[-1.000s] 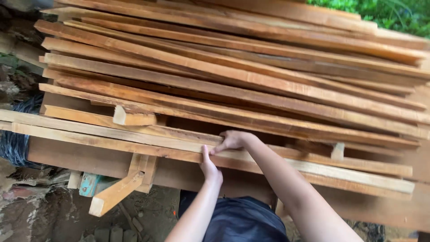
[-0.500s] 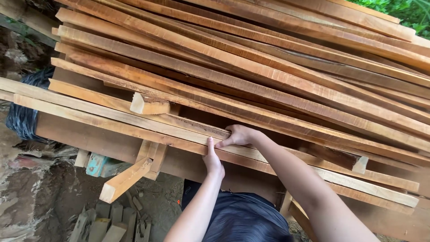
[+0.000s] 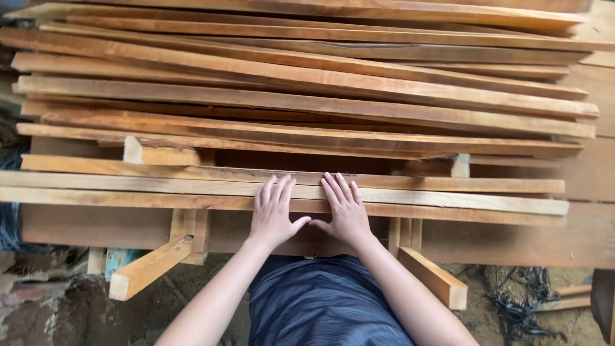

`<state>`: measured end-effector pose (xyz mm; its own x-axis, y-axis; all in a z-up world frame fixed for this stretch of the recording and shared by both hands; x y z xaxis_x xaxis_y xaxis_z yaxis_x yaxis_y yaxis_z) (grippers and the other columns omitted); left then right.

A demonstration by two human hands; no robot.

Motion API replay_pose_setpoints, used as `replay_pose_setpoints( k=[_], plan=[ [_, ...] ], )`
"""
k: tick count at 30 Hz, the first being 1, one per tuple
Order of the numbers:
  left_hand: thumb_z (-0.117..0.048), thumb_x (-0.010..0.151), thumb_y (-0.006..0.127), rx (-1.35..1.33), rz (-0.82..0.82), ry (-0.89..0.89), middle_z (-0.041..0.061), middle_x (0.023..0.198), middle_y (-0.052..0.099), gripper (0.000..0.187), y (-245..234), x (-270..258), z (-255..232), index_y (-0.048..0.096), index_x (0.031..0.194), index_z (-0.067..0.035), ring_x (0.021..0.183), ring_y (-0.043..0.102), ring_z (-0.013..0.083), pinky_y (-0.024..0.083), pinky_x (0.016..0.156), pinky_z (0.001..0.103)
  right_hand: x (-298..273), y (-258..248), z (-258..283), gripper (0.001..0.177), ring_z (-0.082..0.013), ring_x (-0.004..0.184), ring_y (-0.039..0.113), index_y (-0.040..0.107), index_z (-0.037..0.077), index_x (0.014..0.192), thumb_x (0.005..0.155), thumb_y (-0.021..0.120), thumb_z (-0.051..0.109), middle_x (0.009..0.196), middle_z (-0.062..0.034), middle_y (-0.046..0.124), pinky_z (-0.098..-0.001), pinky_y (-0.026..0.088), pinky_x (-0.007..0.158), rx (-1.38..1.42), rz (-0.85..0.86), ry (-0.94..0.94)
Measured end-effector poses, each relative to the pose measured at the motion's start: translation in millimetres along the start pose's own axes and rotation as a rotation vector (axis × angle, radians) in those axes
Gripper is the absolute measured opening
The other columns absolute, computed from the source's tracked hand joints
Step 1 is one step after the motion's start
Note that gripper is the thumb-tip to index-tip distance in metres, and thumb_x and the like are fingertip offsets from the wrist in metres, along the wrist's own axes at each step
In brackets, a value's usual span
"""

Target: Bundling multiple wooden planks together and securing them with plastic ties.

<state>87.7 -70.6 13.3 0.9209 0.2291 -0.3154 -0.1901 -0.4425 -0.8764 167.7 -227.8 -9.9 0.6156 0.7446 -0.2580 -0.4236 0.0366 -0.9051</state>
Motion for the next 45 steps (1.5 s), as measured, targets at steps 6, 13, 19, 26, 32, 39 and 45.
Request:
replay_pose_setpoints(
  k=[6, 13, 19, 26, 32, 39, 45],
  plan=[
    [-0.045, 0.053, 0.089, 0.447, -0.053, 0.173, 0.008, 0.156, 0.04, 0.124, 53.1, 41.3, 9.2, 0.032, 0.159, -0.013, 0.143, 0.035, 0.0337, 0.019, 0.123, 0.062, 18.5, -1.8, -12.6, 0.119, -0.0277, 0.152, 0.024, 0.034, 0.017, 0.157, 0.057, 0.088, 0.052, 0.16, -0.0019, 0.037, -0.0509, 0.014, 0.127, -0.096, 0.031, 0.064],
    [-0.043, 0.042, 0.086, 0.392, -0.221, 0.26, 0.008, 0.147, 0.046, 0.126, 59.7, 40.9, 16.2, 0.039, 0.154, -0.01, 0.135, 0.042, 0.0331, 0.024, 0.12, 0.062, 43.8, -11.5, -19.9, 0.123, -0.0242, 0.133, 0.044, 0.038, 0.019, 0.15, 0.044, 0.083, 0.066, 0.14, -0.0023, 0.05, -0.0491, 0.026, 0.119, -0.208, 0.15, -0.059],
    [-0.043, 0.044, 0.081, 0.393, -0.208, 0.252, 0.006, 0.145, 0.046, 0.122, 58.3, 42.8, 17.0, 0.039, 0.154, -0.013, 0.133, 0.044, 0.0286, 0.026, 0.12, 0.058, 42.1, -30.1, -14.9, 0.113, -0.0236, 0.131, 0.047, 0.041, 0.014, 0.147, 0.052, 0.078, 0.064, 0.138, -0.0052, 0.052, -0.0428, 0.034, 0.11, -0.171, 0.141, -0.139],
    [-0.053, 0.051, 0.081, 0.383, -0.058, 0.176, 0.005, 0.151, 0.042, 0.122, 56.0, 46.2, 14.0, 0.034, 0.156, -0.015, 0.141, 0.038, 0.0288, 0.019, 0.122, 0.06, 39.5, -28.2, -15.0, 0.116, -0.023, 0.133, 0.046, 0.041, 0.014, 0.147, 0.049, 0.077, 0.066, 0.14, -0.0048, 0.052, -0.0426, 0.034, 0.11, -0.189, 0.107, -0.143],
    [-0.063, 0.065, 0.083, 0.127, 0.215, 0.117, 0.007, 0.162, 0.034, 0.118, 13.8, 42.6, 24.3, 0.032, 0.159, -0.014, 0.151, 0.028, 0.0321, 0.018, 0.125, 0.059, 32.4, -25.1, 1.9, 0.123, -0.029, 0.147, 0.032, 0.035, 0.013, 0.155, 0.056, 0.079, 0.071, 0.155, -0.0072, 0.041, -0.0582, 0.017, 0.122, -0.217, 0.203, -0.003],
    [-0.057, 0.074, 0.083, 0.17, 0.46, -0.023, 0.001, 0.157, 0.045, 0.095, 1.7, 61.2, 144.4, 0.044, 0.155, -0.025, 0.14, 0.048, 0.0353, 0.045, 0.106, 0.062, 42.8, -38.0, 90.0, 0.088, -0.0347, 0.151, 0.028, 0.046, 0.015, 0.15, 0.08, 0.074, 0.061, 0.159, -0.0068, 0.038, -0.0644, 0.019, 0.122, -0.031, 0.126, -0.005],
    [-0.044, 0.076, 0.085, 0.126, 0.425, 0.006, 0.01, 0.143, 0.062, 0.069, -42.9, 26.8, 229.8, 0.063, 0.135, -0.016, 0.136, 0.058, 0.0332, 0.05, 0.109, 0.05, 80.5, 11.4, 150.1, 0.082, -0.03, 0.137, 0.042, 0.053, 0.024, 0.144, 0.076, 0.076, 0.064, 0.143, -0.0025, 0.048, -0.0483, 0.042, 0.11, -0.019, 0.012, 0.035]
  ],
)
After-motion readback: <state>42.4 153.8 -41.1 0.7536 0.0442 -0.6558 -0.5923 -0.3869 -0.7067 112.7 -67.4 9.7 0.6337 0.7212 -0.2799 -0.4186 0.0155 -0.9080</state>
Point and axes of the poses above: each hand's wrist, its own x-axis towards the middle knuckle, its own y-axis out of the palm, z = x × y, the point moved 6 cm from there along x, towards the middle knuckle
